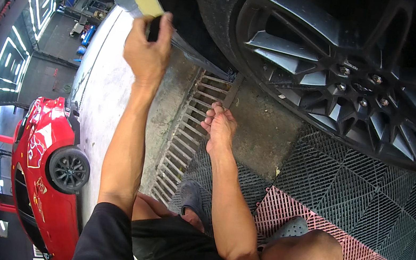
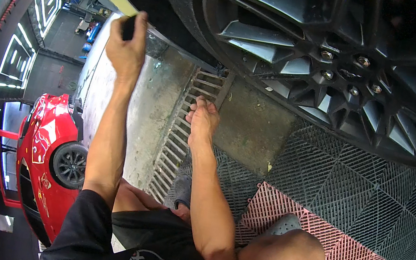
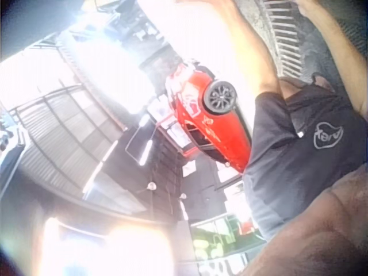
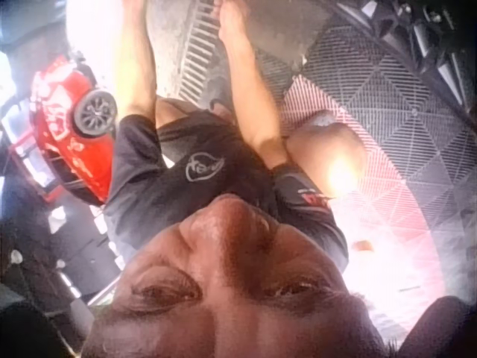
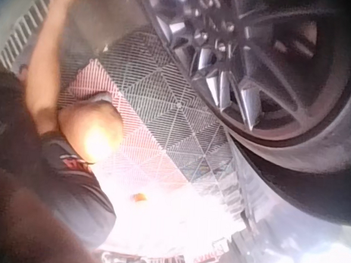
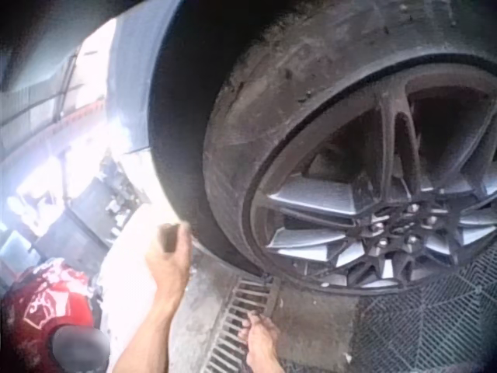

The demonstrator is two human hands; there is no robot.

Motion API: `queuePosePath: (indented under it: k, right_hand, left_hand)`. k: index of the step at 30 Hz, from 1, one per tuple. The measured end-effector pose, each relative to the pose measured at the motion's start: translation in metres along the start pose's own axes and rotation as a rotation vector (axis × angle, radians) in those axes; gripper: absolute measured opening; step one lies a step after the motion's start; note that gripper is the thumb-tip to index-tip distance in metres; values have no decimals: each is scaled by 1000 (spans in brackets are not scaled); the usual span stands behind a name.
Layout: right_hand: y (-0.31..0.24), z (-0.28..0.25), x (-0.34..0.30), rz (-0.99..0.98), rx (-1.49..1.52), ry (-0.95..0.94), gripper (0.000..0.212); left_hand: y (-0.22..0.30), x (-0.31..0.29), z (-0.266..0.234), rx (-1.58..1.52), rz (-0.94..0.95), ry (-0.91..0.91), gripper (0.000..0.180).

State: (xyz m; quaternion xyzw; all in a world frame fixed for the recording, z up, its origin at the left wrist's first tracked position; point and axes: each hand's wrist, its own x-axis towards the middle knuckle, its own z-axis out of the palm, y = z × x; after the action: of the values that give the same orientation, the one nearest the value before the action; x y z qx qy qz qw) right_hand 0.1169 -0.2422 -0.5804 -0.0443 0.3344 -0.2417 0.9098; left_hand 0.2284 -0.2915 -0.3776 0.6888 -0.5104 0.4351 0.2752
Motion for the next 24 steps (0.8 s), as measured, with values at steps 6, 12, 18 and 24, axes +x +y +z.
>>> queuePosePath:
  k: [6, 12, 18, 24]
  right_hand:
    - [-9, -13, 4, -33, 15, 38, 15]
    - [-12, -10, 4, -3, 12, 7, 11]
    - [-10, -12, 3, -24, 3, 20, 11]
    - [-4, -19, 0, -32, -22, 26, 12]
  left_hand:
    - [8, -6, 5, -158, -160, 7, 33]
    - [8, -24, 11, -134, -234, -16, 31]
    - [3, -31, 14, -64, -243, -27, 32]
    - [10, -10, 3, -364, -283, -54, 33]
